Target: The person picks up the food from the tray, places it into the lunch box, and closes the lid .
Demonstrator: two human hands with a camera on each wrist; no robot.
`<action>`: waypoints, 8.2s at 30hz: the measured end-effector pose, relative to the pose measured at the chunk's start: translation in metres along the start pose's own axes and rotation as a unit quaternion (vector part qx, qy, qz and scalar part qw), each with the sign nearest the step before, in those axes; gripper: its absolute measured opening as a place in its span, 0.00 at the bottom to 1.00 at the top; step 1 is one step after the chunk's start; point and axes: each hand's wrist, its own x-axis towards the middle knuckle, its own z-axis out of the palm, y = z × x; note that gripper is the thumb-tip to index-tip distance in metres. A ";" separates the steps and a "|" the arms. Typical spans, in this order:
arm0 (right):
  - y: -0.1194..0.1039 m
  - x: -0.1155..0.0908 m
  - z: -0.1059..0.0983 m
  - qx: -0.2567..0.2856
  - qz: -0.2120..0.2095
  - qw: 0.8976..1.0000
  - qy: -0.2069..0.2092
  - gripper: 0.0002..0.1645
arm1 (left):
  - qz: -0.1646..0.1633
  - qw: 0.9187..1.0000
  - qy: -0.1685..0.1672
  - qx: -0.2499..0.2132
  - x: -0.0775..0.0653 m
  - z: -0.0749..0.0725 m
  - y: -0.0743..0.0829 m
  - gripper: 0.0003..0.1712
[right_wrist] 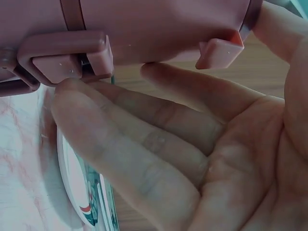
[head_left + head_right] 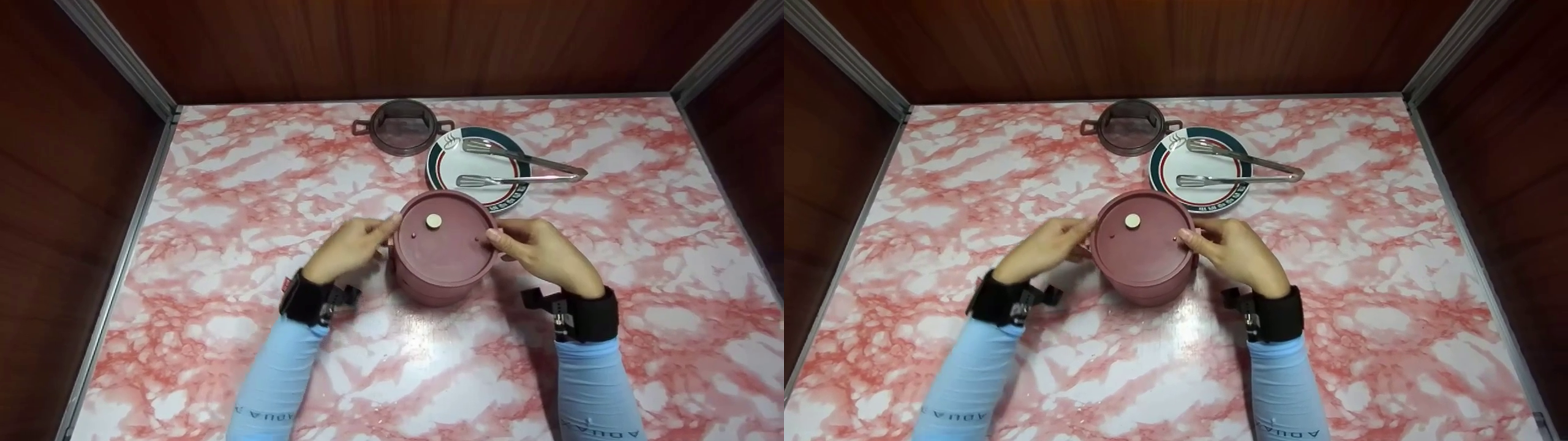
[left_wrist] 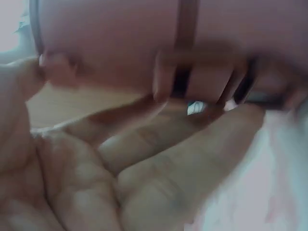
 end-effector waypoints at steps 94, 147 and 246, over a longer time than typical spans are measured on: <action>-0.051 -0.024 0.006 -0.105 -0.182 0.933 0.292 0.21 | 0.318 0.914 0.143 0.206 -0.025 0.010 0.070 0.21; -0.031 -0.024 0.014 -0.118 -0.136 0.965 0.192 0.24 | 0.310 0.933 0.149 0.102 -0.030 0.025 0.034 0.24; -0.026 -0.024 0.015 0.021 0.014 0.986 0.162 0.21 | 0.090 0.983 0.159 0.025 -0.038 0.025 0.035 0.24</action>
